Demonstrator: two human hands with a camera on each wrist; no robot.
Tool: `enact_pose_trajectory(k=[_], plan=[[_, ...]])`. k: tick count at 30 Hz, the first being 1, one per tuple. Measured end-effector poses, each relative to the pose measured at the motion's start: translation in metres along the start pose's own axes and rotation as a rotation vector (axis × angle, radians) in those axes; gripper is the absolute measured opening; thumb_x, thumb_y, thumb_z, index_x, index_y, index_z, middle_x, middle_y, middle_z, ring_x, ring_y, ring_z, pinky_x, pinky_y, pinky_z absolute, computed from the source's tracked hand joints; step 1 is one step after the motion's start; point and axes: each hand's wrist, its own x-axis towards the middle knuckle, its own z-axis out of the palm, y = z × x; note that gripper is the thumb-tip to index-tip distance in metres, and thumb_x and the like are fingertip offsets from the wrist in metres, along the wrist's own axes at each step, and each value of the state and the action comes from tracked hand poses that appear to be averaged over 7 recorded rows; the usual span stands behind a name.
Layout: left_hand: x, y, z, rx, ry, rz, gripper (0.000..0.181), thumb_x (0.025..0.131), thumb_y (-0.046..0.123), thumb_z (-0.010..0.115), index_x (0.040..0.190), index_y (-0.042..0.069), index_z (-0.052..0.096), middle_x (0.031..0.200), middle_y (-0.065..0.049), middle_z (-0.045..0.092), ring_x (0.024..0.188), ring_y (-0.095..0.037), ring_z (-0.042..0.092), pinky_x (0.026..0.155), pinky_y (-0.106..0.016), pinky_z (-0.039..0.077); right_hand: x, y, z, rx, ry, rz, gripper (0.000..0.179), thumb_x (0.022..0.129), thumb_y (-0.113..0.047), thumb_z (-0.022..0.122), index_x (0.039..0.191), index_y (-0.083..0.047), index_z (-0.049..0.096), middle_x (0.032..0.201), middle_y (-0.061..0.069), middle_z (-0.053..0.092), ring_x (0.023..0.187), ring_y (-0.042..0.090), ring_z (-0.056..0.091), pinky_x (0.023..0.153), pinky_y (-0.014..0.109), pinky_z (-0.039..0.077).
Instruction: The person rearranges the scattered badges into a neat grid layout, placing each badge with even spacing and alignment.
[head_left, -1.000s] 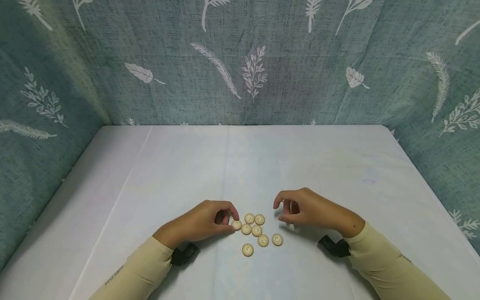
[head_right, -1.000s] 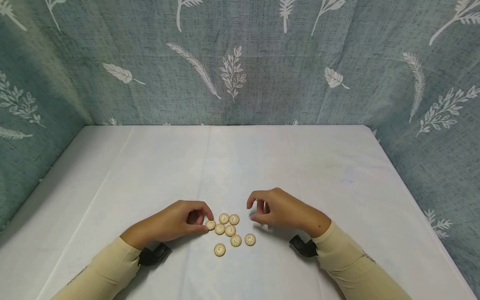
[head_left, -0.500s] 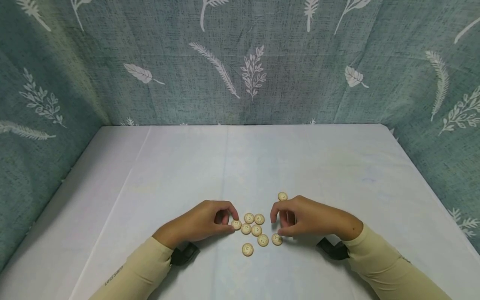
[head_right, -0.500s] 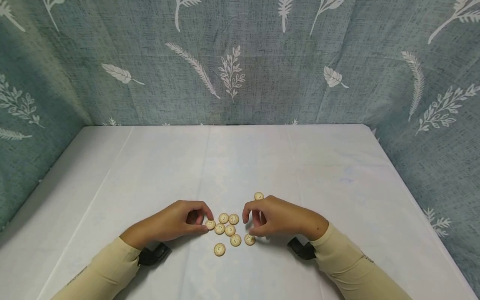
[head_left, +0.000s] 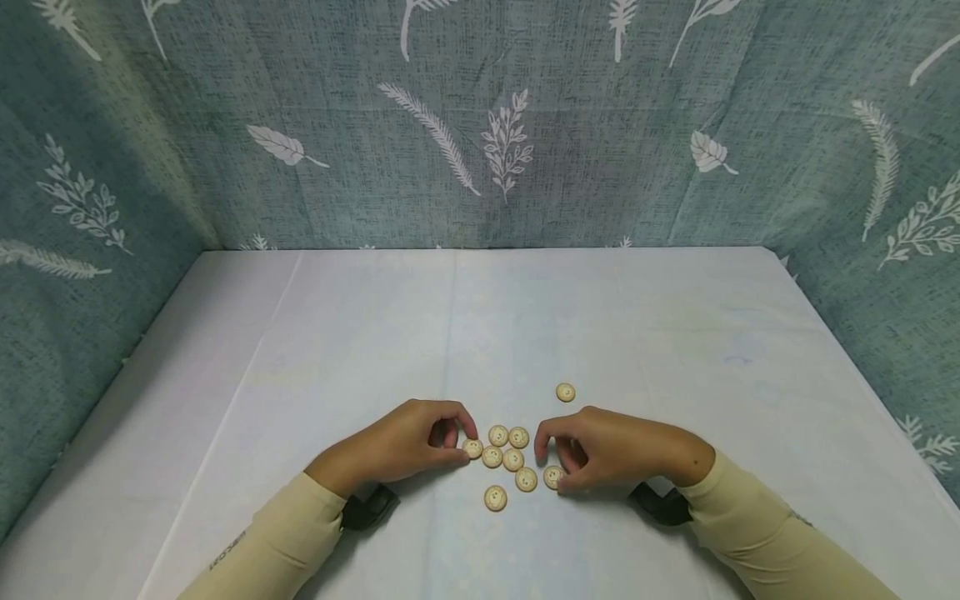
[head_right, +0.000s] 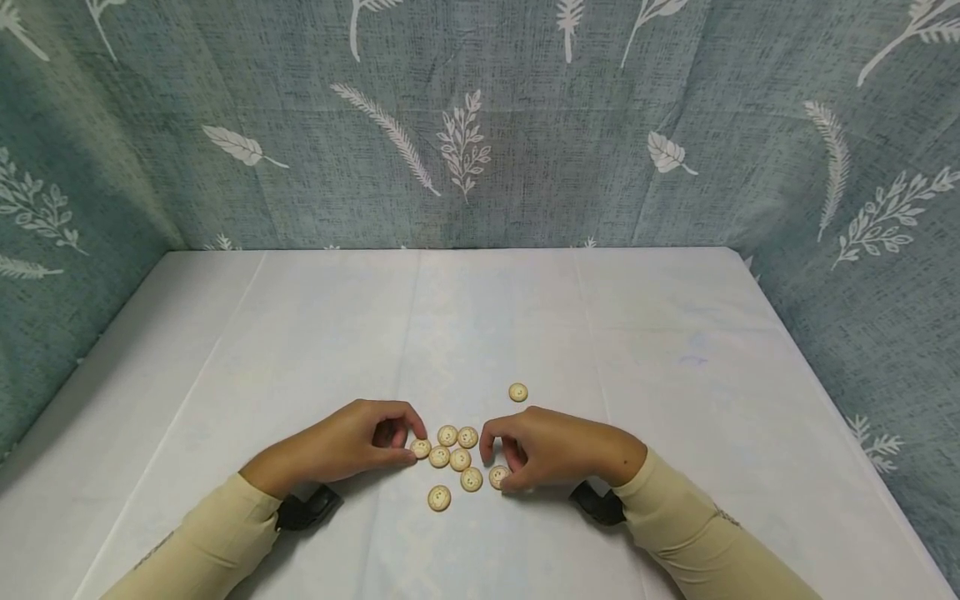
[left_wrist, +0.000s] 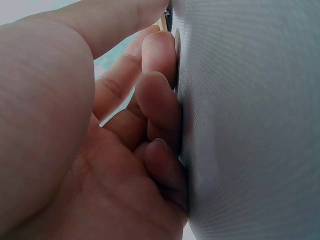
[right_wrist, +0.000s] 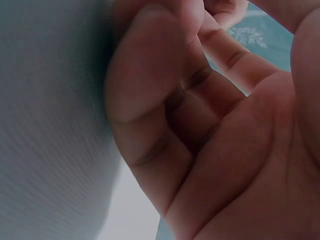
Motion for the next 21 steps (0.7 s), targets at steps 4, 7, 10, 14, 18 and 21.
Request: enact_pose_trajectory(k=[4, 7, 10, 14, 18, 21], plan=[[-0.0001, -0.0002, 0.0003, 0.000, 0.000, -0.002, 0.018, 0.087, 0.021, 0.079, 0.099, 0.018, 0.066, 0.074, 0.010, 0.053, 0.065, -0.002, 0.048, 0.060, -0.020, 0.043, 0.0001, -0.0002, 0.0022, -0.017, -0.006, 0.022, 0.025, 0.083, -0.008, 0.078, 0.100, -0.019, 0.063, 0.066, -0.015, 0.052, 0.058, -0.004, 0.048, 0.058, 0.016, 0.043], [-0.0001, -0.0003, 0.0005, 0.002, 0.001, -0.003, 0.019, 0.087, 0.021, 0.079, 0.099, 0.018, 0.066, 0.074, 0.010, 0.053, 0.065, -0.002, 0.048, 0.060, -0.020, 0.043, 0.0000, -0.0008, 0.0032, -0.025, -0.008, 0.047, 0.026, 0.082, -0.007, 0.078, 0.099, -0.020, 0.063, 0.066, -0.015, 0.052, 0.058, -0.004, 0.048, 0.058, 0.016, 0.043], [0.0000, -0.0003, 0.0005, 0.005, 0.002, -0.001, 0.019, 0.087, 0.022, 0.079, 0.100, 0.019, 0.066, 0.074, 0.010, 0.053, 0.065, -0.002, 0.048, 0.060, -0.020, 0.042, -0.0004, -0.0018, 0.0038, -0.037, -0.006, 0.056, 0.027, 0.081, -0.007, 0.078, 0.099, -0.021, 0.063, 0.066, -0.015, 0.052, 0.058, -0.004, 0.048, 0.058, 0.016, 0.043], [-0.0001, 0.0003, 0.0002, 0.003, 0.004, 0.002, 0.019, 0.087, 0.022, 0.079, 0.100, 0.018, 0.066, 0.075, 0.010, 0.054, 0.065, -0.002, 0.048, 0.059, -0.020, 0.042, -0.0008, -0.0029, 0.0050, -0.059, -0.002, 0.070, 0.028, 0.081, -0.007, 0.078, 0.098, -0.021, 0.062, 0.066, -0.015, 0.053, 0.058, -0.004, 0.048, 0.058, 0.017, 0.044], [-0.0002, 0.0006, -0.0001, 0.006, 0.005, 0.005, 0.019, 0.087, 0.021, 0.079, 0.100, 0.018, 0.066, 0.074, 0.010, 0.053, 0.065, -0.002, 0.048, 0.059, -0.020, 0.042, -0.0005, -0.0032, 0.0059, -0.086, 0.003, 0.075, 0.028, 0.081, -0.006, 0.078, 0.098, -0.022, 0.062, 0.065, -0.015, 0.053, 0.058, -0.004, 0.048, 0.058, 0.017, 0.044], [0.0001, 0.0004, 0.0003, 0.008, 0.004, 0.002, 0.019, 0.087, 0.021, 0.079, 0.100, 0.018, 0.066, 0.074, 0.010, 0.053, 0.065, -0.002, 0.048, 0.059, -0.020, 0.042, 0.0000, -0.0033, 0.0062, -0.095, 0.006, 0.069, 0.027, 0.081, -0.007, 0.077, 0.097, -0.022, 0.063, 0.065, -0.015, 0.053, 0.058, -0.004, 0.048, 0.057, 0.017, 0.043]])
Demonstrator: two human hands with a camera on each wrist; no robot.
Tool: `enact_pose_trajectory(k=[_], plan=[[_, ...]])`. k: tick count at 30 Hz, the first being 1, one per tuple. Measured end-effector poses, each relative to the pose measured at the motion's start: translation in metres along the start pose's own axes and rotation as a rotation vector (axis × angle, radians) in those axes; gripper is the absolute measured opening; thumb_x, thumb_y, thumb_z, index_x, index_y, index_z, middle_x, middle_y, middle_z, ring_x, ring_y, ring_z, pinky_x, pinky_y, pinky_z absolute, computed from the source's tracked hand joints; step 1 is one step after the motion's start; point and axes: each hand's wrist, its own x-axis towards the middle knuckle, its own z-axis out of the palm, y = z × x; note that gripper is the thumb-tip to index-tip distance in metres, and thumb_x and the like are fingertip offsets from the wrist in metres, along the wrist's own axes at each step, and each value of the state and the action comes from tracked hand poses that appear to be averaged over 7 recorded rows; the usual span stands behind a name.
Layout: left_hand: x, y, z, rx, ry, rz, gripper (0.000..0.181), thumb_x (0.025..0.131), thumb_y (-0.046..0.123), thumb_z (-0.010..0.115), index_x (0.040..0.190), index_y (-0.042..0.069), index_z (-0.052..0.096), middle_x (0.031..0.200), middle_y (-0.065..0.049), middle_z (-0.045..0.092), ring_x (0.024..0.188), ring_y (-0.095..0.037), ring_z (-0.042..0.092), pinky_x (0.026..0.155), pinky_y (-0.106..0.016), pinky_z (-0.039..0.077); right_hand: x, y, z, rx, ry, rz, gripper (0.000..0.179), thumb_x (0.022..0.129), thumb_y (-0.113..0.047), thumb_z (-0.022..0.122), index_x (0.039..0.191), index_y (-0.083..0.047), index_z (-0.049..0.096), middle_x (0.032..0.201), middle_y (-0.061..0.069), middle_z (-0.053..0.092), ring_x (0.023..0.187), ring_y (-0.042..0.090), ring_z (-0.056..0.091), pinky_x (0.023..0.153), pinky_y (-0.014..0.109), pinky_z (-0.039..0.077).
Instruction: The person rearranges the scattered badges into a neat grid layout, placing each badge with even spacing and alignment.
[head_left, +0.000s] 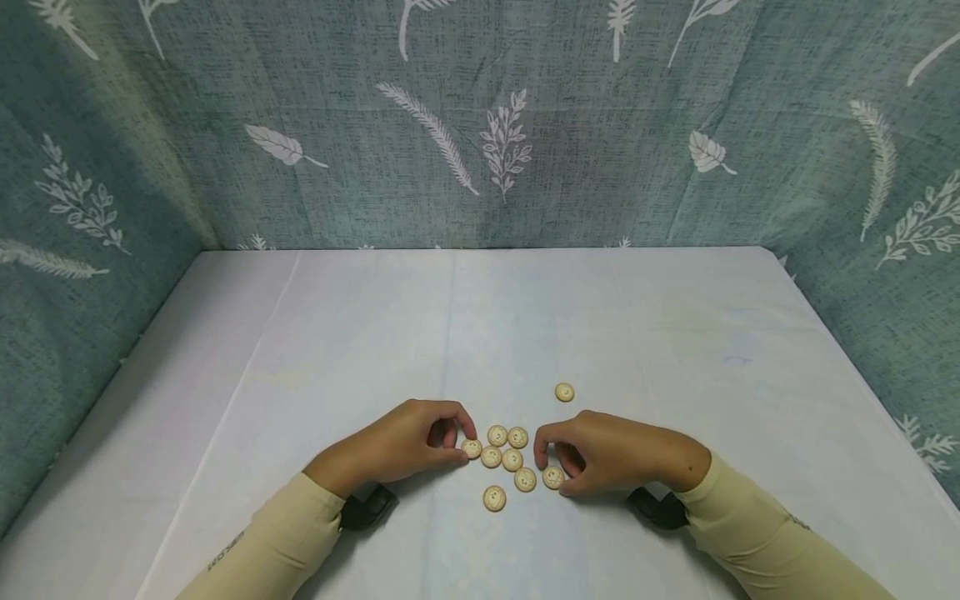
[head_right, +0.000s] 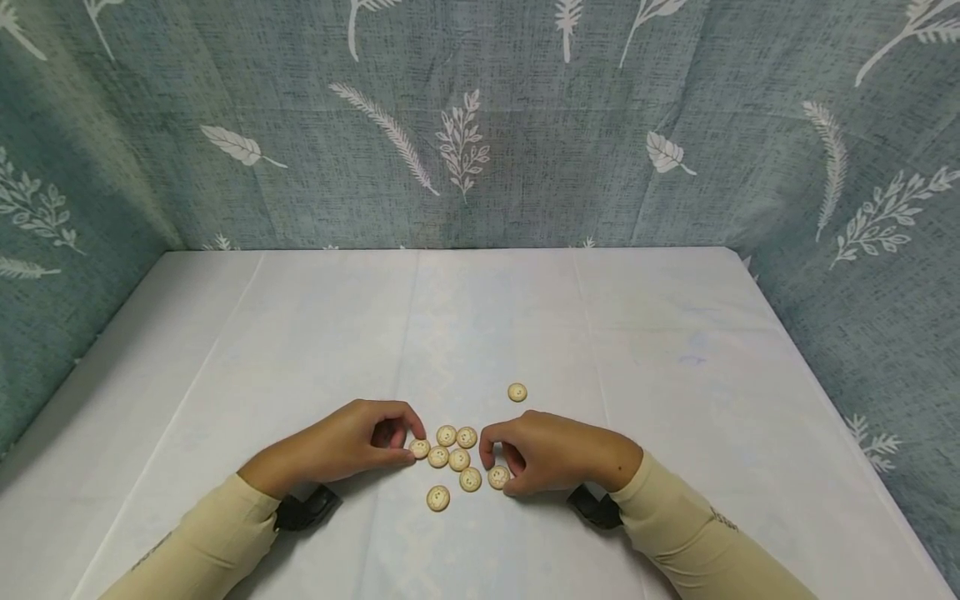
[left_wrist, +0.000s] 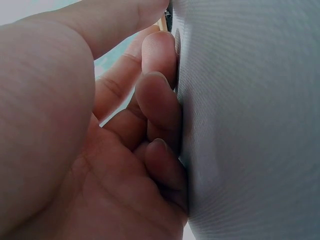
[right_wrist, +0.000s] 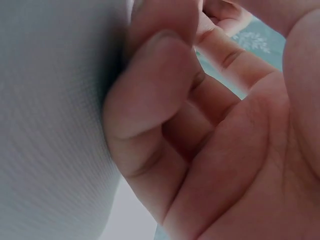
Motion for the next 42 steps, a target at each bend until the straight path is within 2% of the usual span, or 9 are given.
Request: enact_pose_trajectory(k=[20, 28, 35, 42], plan=[[0.0014, -0.0002, 0.0001, -0.004, -0.002, 0.004, 0.018, 0.087, 0.022, 0.079, 0.099, 0.019, 0.067, 0.074, 0.010, 0.054, 0.065, -0.002, 0.048, 0.059, -0.020, 0.042, -0.0013, 0.0012, 0.0020, -0.020, 0.031, -0.006, 0.026, 0.081, -0.006, 0.076, 0.094, -0.024, 0.063, 0.064, -0.016, 0.051, 0.057, -0.004, 0.046, 0.056, 0.016, 0.042], [-0.0003, -0.0025, 0.0046, 0.000, -0.019, -0.028, 0.018, 0.088, 0.022, 0.079, 0.101, 0.024, 0.066, 0.075, 0.012, 0.054, 0.065, -0.001, 0.048, 0.059, -0.019, 0.043, -0.0017, 0.0023, 0.0066, -0.007, 0.021, 0.016, 0.027, 0.080, -0.005, 0.076, 0.094, -0.025, 0.063, 0.063, -0.015, 0.051, 0.057, -0.004, 0.046, 0.055, 0.016, 0.041], [0.0024, 0.0016, -0.0002, 0.001, 0.005, -0.011, 0.018, 0.087, 0.022, 0.080, 0.100, 0.022, 0.067, 0.075, 0.011, 0.054, 0.064, -0.001, 0.048, 0.059, -0.019, 0.042, -0.0019, -0.0011, 0.0020, -0.051, 0.045, 0.029, 0.026, 0.079, -0.006, 0.075, 0.093, -0.024, 0.061, 0.062, -0.016, 0.051, 0.056, -0.004, 0.046, 0.055, 0.017, 0.041], [0.0017, 0.0020, 0.0004, 0.003, -0.007, -0.018, 0.018, 0.088, 0.024, 0.079, 0.100, 0.022, 0.066, 0.075, 0.012, 0.054, 0.064, 0.000, 0.047, 0.059, -0.019, 0.042, -0.0013, 0.0014, 0.0030, -0.052, 0.047, 0.028, 0.025, 0.079, -0.007, 0.074, 0.092, -0.023, 0.061, 0.061, -0.016, 0.051, 0.055, -0.004, 0.046, 0.054, 0.017, 0.040]])
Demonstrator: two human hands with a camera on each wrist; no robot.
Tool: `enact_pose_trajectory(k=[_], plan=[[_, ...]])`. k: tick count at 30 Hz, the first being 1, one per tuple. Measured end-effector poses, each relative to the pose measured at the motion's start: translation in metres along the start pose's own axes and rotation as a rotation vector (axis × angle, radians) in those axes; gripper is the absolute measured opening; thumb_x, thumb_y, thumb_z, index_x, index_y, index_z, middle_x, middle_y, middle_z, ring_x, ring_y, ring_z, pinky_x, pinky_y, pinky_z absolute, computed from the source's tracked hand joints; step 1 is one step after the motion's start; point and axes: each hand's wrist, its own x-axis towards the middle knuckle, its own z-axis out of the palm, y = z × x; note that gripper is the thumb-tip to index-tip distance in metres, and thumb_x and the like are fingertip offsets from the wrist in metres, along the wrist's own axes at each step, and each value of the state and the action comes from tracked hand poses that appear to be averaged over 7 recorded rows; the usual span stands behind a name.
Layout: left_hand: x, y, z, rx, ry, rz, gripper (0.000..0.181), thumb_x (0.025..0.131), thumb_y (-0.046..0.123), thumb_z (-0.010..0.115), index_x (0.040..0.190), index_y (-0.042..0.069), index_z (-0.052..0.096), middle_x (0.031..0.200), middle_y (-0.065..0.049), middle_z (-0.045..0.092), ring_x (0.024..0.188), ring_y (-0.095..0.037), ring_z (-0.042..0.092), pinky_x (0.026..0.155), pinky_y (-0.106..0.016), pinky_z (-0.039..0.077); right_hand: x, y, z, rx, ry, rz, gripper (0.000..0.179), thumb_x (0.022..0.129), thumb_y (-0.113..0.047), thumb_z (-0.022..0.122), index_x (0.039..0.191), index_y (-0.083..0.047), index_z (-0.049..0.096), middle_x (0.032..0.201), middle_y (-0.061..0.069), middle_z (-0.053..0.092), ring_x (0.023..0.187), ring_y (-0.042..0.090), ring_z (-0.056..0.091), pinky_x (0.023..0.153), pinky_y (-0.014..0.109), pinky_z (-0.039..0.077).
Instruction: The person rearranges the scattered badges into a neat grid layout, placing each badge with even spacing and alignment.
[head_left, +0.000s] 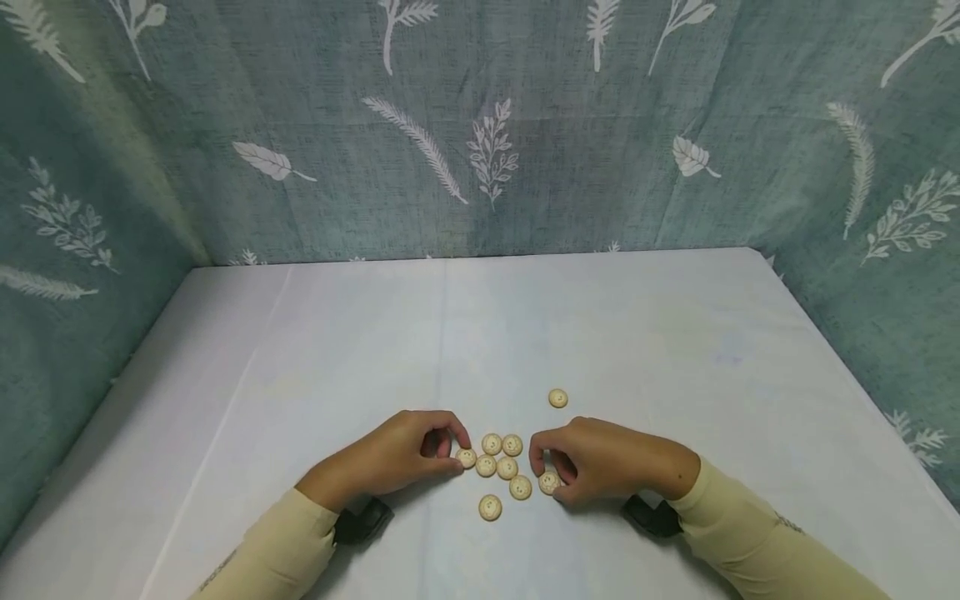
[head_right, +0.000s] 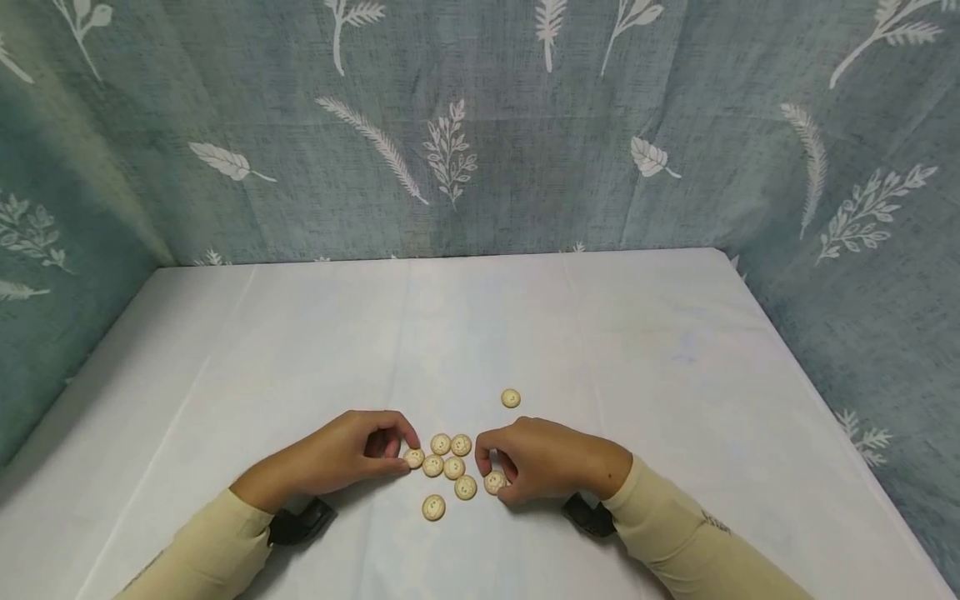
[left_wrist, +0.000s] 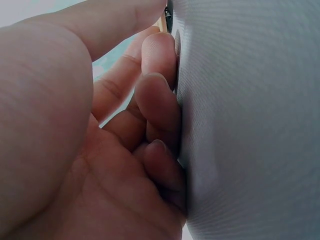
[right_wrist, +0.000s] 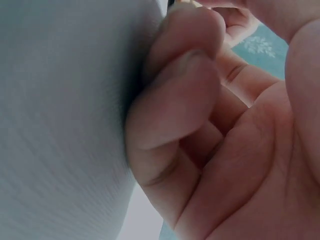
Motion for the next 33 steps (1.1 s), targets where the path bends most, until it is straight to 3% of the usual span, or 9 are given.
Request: enact_pose_trajectory(k=[21, 33], plan=[[0.0002, -0.0020, 0.0016, -0.007, 0.003, -0.014, 0.017, 0.088, 0.025, 0.078, 0.100, 0.024, 0.067, 0.075, 0.011, 0.055, 0.064, -0.002, 0.048, 0.058, -0.020, 0.042, 0.0002, 0.0059, -0.0044, 0.032, 0.031, -0.040, 0.023, 0.081, -0.005, 0.071, 0.093, -0.022, 0.061, 0.063, -0.015, 0.050, 0.056, -0.004, 0.046, 0.055, 0.016, 0.041], [0.0005, -0.0024, 0.0020, -0.004, 0.004, -0.023, 0.018, 0.088, 0.025, 0.079, 0.100, 0.024, 0.067, 0.076, 0.011, 0.055, 0.064, -0.003, 0.048, 0.059, -0.020, 0.042, 0.0001, 0.0068, -0.0070, 0.018, 0.067, -0.007, 0.022, 0.083, -0.008, 0.072, 0.095, -0.022, 0.061, 0.063, -0.015, 0.051, 0.057, -0.003, 0.047, 0.055, 0.017, 0.041]])
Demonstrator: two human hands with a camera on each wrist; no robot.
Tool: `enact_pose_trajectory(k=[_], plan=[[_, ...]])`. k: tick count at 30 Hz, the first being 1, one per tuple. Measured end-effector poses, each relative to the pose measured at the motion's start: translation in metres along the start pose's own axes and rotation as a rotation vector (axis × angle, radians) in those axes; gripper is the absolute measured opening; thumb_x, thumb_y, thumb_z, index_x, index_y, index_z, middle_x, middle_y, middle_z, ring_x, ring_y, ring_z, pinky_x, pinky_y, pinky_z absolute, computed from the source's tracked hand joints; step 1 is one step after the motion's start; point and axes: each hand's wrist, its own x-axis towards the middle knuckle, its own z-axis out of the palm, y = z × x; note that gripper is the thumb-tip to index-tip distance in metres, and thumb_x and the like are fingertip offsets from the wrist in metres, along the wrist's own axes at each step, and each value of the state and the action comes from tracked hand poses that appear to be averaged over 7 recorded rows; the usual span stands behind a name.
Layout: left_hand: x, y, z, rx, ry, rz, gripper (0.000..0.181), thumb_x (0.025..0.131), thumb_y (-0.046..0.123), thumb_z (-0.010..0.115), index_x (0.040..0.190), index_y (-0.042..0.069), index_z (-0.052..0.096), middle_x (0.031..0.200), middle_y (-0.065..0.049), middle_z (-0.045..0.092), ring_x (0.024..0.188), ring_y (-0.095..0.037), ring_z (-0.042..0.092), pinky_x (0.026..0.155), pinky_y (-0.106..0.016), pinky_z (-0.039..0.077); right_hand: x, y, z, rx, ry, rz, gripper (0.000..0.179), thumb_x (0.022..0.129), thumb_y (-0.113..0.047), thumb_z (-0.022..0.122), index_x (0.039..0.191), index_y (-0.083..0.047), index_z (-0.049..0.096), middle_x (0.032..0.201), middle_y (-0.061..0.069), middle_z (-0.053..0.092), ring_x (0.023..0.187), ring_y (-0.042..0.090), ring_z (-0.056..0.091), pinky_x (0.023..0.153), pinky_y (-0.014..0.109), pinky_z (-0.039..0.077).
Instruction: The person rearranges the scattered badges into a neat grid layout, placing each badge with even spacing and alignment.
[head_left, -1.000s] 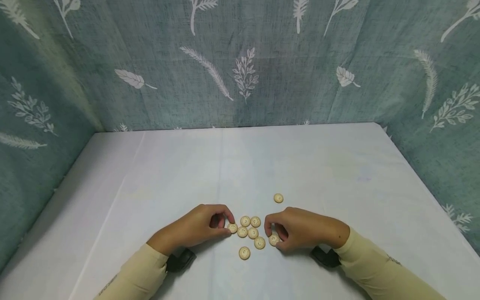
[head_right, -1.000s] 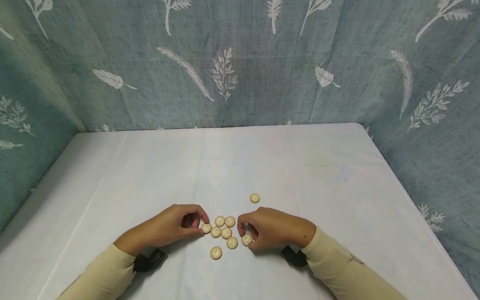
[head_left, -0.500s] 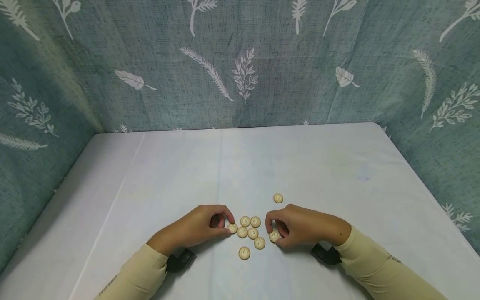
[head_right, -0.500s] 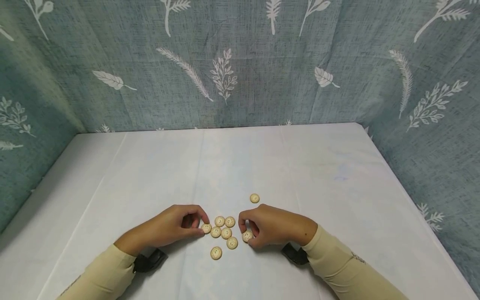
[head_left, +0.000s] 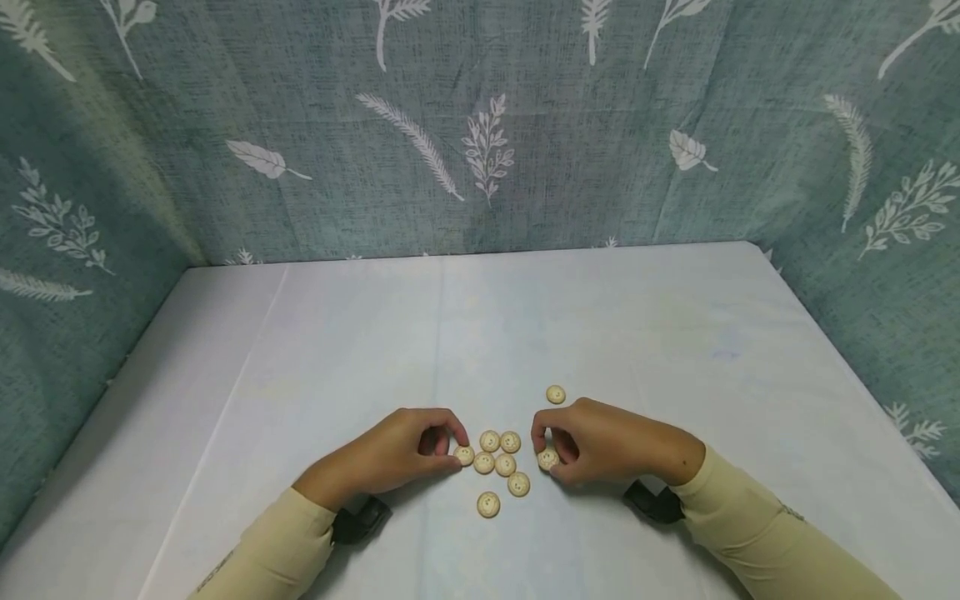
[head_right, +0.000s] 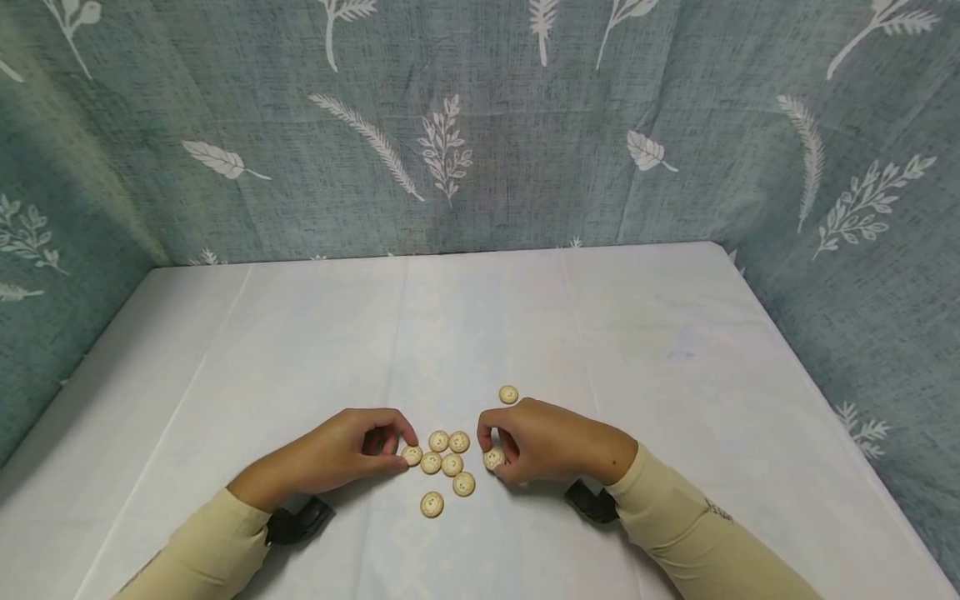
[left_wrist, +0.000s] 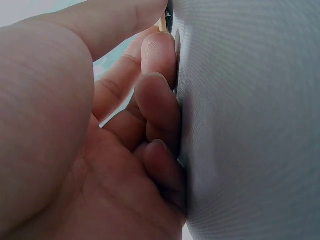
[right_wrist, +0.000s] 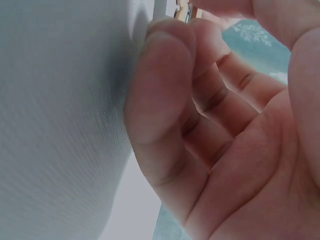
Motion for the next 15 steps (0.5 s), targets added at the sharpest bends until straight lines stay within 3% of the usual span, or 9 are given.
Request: enact_pose_trajectory(k=[15], plan=[[0.0001, -0.0002, -0.0007, -0.016, -0.008, 0.014, 0.017, 0.088, 0.024, 0.078, 0.101, 0.023, 0.066, 0.075, 0.011, 0.054, 0.063, -0.002, 0.047, 0.058, -0.019, 0.042, -0.0005, 0.0035, -0.0058, -0.052, 0.064, -0.031, 0.018, 0.086, -0.008, 0.071, 0.097, -0.018, 0.061, 0.062, -0.014, 0.050, 0.057, -0.003, 0.046, 0.058, 0.018, 0.042]])
